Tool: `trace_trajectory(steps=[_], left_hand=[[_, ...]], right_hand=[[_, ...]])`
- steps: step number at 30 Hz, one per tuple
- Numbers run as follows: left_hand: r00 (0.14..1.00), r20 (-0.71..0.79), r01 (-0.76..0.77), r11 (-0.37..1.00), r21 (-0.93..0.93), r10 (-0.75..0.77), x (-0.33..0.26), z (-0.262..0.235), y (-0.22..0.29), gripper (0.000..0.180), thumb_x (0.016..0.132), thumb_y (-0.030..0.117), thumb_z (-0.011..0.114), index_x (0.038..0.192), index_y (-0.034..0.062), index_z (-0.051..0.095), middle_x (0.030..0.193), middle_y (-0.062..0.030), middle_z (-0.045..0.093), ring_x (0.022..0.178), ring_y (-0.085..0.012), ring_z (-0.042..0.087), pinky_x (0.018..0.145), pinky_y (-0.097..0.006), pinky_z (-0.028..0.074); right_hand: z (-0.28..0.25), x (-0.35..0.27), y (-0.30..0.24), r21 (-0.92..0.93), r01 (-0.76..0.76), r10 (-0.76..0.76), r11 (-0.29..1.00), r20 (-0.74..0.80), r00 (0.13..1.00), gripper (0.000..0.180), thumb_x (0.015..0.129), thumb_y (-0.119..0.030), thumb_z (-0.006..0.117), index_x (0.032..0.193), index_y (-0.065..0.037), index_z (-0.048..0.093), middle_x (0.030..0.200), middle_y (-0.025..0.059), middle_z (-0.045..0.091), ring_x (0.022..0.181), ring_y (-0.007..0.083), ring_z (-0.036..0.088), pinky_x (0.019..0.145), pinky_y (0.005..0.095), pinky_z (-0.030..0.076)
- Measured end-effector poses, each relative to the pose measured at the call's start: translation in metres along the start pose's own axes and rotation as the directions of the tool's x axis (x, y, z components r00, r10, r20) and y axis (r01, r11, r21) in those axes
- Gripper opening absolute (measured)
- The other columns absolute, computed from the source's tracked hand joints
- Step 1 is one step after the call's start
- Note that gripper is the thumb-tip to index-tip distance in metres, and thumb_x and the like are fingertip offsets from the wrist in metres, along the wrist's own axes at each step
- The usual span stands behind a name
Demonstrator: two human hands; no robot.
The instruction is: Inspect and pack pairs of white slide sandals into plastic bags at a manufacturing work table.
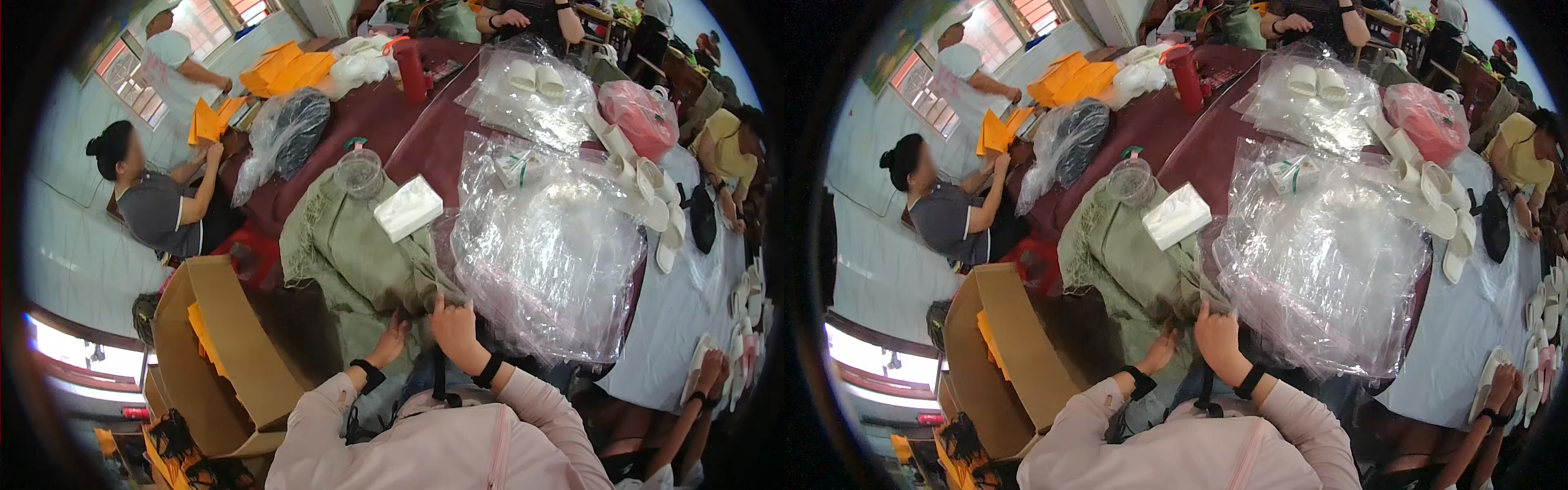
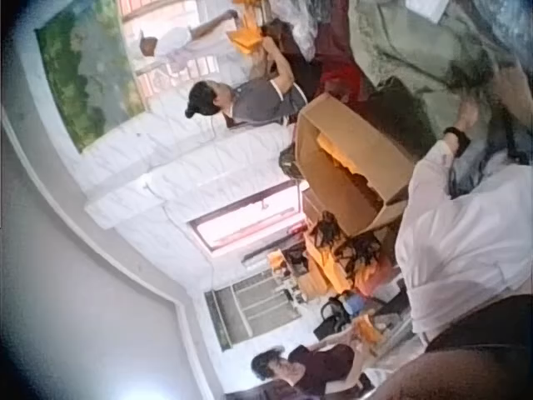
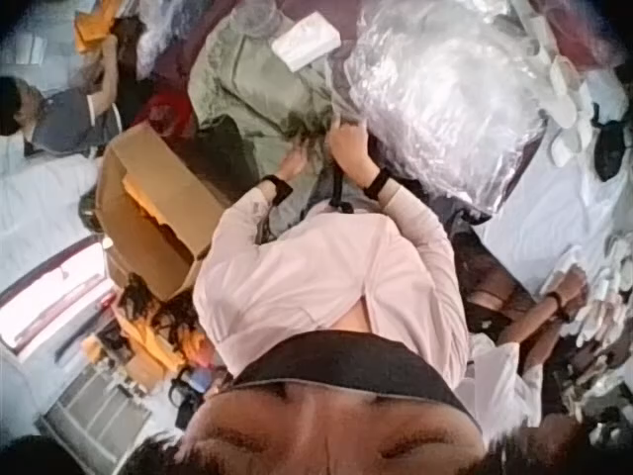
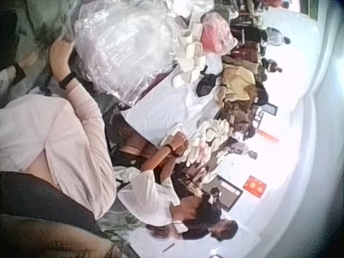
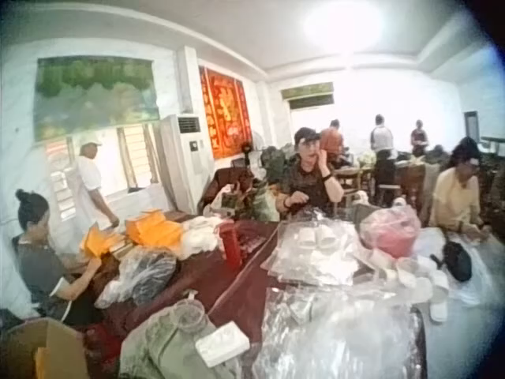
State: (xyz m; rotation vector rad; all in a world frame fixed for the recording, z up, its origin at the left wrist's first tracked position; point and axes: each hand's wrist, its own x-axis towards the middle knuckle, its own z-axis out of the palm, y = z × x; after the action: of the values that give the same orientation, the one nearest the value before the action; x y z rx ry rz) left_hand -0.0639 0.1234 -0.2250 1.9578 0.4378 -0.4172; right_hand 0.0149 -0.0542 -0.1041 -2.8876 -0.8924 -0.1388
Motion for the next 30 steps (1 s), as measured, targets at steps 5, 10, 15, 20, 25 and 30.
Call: trace_trajectory(steps=[5, 10, 15, 20, 25, 30], left_hand=[[0.948, 0.282, -0.102, 0.704, 0.703, -0.145, 0.002, -0.016, -0.046, 0.047, 0.093, 0.033, 0.037, 0.132, 0.0076, 0.042, 0.120, -0.0200, 0.054, 0.109, -0.0368, 0.051, 0.094, -0.046, 0.038], [0.824, 0.562, -0.550, 0.335, 0.765, 0.069, -0.001, -0.037, -0.066, 0.040, 0.091, 0.031, 0.039, 0.117, 0.0071, 0.058, 0.126, -0.0182, 0.051, 0.123, -0.0362, 0.040, 0.098, -0.055, 0.030], [0.601, 0.417, 0.126, 0.596, 0.793, -0.682, 0.010, -0.066, -0.142, 0.045, 0.092, 0.033, 0.038, 0.118, 0.0024, 0.056, 0.126, -0.0186, 0.052, 0.108, -0.0330, 0.053, 0.088, -0.046, 0.040], [0.660, 0.096, 0.296, 0.375, 0.879, -0.745, -0.055, -0.113, -0.136, 0.022, 0.086, 0.024, 0.054, 0.090, 0.0074, 0.066, 0.098, -0.0087, 0.062, 0.083, -0.0255, 0.060, 0.071, -0.043, 0.047], [0.591, 0.111, 0.381, 0.398, 0.834, -0.799, -0.080, -0.108, -0.123, 0.031, 0.082, 0.028, 0.055, 0.099, 0.0043, 0.064, 0.106, -0.0108, 0.062, 0.092, -0.0265, 0.059, 0.076, -0.041, 0.046], [0.649, 0.222, 0.260, 0.487, 0.834, -0.727, -0.095, -0.088, -0.127, 0.049, 0.078, 0.042, 0.057, 0.111, 0.0055, 0.062, 0.117, -0.0134, 0.059, 0.106, -0.0270, 0.057, 0.086, -0.041, 0.044]], right_hand=[[0.012, -0.003, -0.010, -0.096, 0.061, -0.060, 0.994, 0.022, 0.998, 0.056, 0.076, -0.035, 0.065, 0.121, -0.003, 0.054, 0.062, 0.0060, 0.059, 0.058, 0.0218, 0.061, 0.072, 0.0371, 0.047], [0.013, -0.004, -0.001, -0.072, 0.083, -0.082, 0.994, 0.012, 0.997, 0.054, 0.077, -0.033, 0.064, 0.121, -0.004, 0.054, 0.063, 0.0070, 0.060, 0.059, 0.0233, 0.061, 0.069, 0.0372, 0.047], [0.010, -0.002, -0.006, -0.072, 0.102, -0.100, 0.992, 0.033, 0.994, 0.049, 0.078, -0.025, 0.061, 0.122, -0.004, 0.054, 0.064, 0.0080, 0.059, 0.059, 0.0243, 0.061, 0.075, 0.0402, 0.047], [-0.001, -0.006, -0.007, -0.095, 0.099, -0.094, 0.991, 0.055, 0.994, 0.047, 0.079, -0.013, 0.053, 0.124, -0.002, 0.052, 0.063, 0.0091, 0.058, 0.060, 0.0256, 0.061, 0.083, 0.0444, 0.045], [-0.002, -0.006, -0.010, -0.069, 0.100, -0.094, 0.993, 0.086, 0.992, 0.048, 0.078, -0.009, 0.051, 0.125, 0.000, 0.051, 0.063, 0.0095, 0.058, 0.061, 0.0263, 0.061, 0.082, 0.0436, 0.045], [-0.001, -0.005, -0.013, -0.051, 0.168, -0.162, 0.984, 0.105, 0.981, 0.050, 0.078, -0.009, 0.051, 0.127, -0.001, 0.049, 0.065, 0.0079, 0.059, 0.063, 0.0239, 0.060, 0.077, 0.0403, 0.045]])
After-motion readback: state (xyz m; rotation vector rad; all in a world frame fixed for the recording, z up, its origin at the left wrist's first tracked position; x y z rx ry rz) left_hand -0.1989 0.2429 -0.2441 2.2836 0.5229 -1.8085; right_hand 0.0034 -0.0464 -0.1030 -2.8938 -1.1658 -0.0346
